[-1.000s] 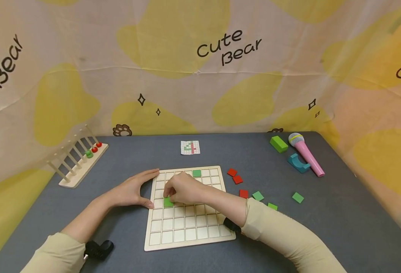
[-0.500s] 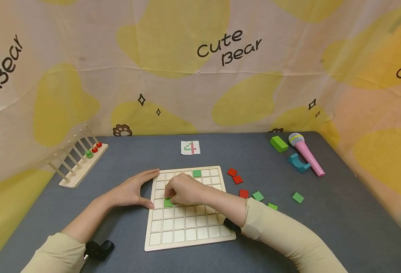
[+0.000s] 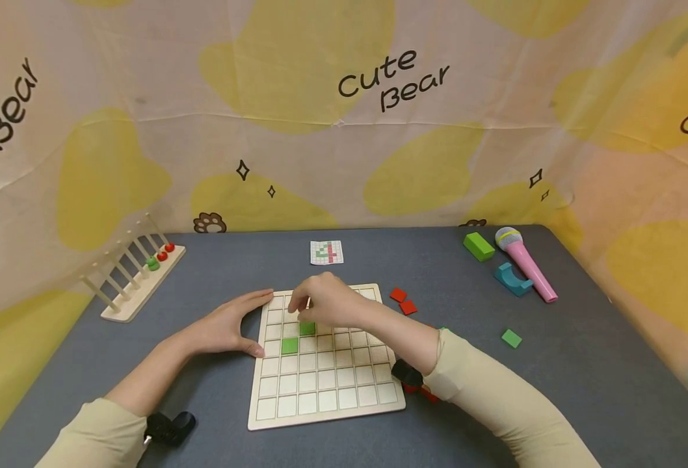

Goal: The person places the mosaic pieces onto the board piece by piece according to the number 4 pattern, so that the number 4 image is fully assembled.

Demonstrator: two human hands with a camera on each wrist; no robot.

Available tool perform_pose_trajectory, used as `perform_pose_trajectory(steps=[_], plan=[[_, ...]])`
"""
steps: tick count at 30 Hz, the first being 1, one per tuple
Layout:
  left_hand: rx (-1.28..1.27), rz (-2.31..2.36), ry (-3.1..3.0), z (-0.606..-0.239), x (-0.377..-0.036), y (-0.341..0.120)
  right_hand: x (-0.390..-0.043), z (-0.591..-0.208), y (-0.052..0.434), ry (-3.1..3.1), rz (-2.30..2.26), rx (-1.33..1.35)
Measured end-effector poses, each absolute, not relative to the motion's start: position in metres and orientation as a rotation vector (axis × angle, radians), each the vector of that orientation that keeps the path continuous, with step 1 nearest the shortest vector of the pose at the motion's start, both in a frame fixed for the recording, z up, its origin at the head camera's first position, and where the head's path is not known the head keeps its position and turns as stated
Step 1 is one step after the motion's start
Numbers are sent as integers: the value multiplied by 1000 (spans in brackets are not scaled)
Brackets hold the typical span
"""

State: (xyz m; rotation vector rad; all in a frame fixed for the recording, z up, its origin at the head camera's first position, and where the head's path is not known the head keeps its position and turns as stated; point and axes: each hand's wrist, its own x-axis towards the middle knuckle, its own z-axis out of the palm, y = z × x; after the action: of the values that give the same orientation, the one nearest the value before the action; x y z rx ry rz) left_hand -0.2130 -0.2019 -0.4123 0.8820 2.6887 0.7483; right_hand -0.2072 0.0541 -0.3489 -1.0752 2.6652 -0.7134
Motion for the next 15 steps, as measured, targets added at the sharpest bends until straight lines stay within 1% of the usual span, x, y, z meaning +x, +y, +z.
perform_pose_trajectory(steps=[7,15], plan=[[875,743,2690,-412,-213,-201,-217,-338,97,2671,-847,-964],[884,728,2703,-414,-214,-201,-224,-335,151,2687,-907,-855]])
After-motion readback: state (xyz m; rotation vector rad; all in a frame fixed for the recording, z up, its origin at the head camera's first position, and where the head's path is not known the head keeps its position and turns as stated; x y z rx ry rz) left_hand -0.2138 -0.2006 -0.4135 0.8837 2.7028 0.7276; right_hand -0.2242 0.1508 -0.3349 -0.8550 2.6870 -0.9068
